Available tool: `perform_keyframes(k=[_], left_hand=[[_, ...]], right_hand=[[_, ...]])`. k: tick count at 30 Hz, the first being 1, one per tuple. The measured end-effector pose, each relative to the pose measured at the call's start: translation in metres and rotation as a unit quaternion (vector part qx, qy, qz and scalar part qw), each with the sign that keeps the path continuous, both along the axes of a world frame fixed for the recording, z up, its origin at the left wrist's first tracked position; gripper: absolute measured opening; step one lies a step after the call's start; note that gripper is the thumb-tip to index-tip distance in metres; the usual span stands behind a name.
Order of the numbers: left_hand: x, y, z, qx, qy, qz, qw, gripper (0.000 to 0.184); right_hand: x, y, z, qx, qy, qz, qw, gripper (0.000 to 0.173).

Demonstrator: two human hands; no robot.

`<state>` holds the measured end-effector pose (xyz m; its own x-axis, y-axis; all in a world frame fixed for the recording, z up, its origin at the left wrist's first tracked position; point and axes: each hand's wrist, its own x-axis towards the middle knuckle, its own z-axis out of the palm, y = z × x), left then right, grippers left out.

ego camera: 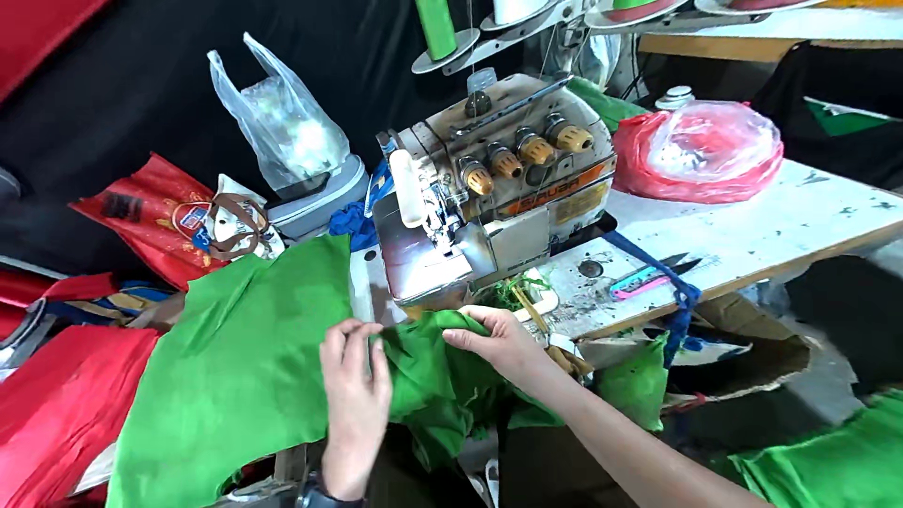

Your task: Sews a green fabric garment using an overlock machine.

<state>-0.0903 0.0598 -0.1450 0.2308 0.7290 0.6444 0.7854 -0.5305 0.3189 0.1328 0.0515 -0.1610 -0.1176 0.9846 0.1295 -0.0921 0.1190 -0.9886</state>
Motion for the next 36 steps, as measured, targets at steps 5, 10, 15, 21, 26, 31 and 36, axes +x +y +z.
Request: perform_keyframes(k=[5,10,15,21,26,31,36], left_hand=[[0.051,-0.012,-0.034,-0.153,-0.212,-0.035,0.965,0.022],[0.062,0.002,-0.038,-0.132,-0.093,0.032,0.986,0.025],[0.059,0.002,-0.042,-0.081,-0.031,0.054,0.995,0.027],[0.049,0.002,-0.044,-0.083,-0.051,0.019,0.995,0.014],[0.037,0.002,-0.031,-0.139,-0.253,-0.053,0.956,0.008],[0.042,-0.005,-0.008,-0.008,-0.125,-0.131,0.983,0.013],[0.069,-0.008,-0.005,-0.034,-0.091,-0.211,0.973,0.009]], right_hand=[[0.005,0.001,0.002,0.009,-0.071,0.009,0.997,0.009],[0.045,0.006,0.001,0.089,-0.244,-0.047,0.965,0.014],[0.057,0.001,-0.003,0.103,-0.277,-0.077,0.952,0.011],[0.048,0.001,-0.002,0.092,-0.241,-0.104,0.961,0.007],[0.046,0.001,0.003,0.056,-0.125,-0.088,0.987,0.005],[0.037,0.004,0.004,0.048,-0.065,-0.106,0.991,0.015],[0.025,0.004,0.006,0.065,-0.084,-0.107,0.988,0.018]])
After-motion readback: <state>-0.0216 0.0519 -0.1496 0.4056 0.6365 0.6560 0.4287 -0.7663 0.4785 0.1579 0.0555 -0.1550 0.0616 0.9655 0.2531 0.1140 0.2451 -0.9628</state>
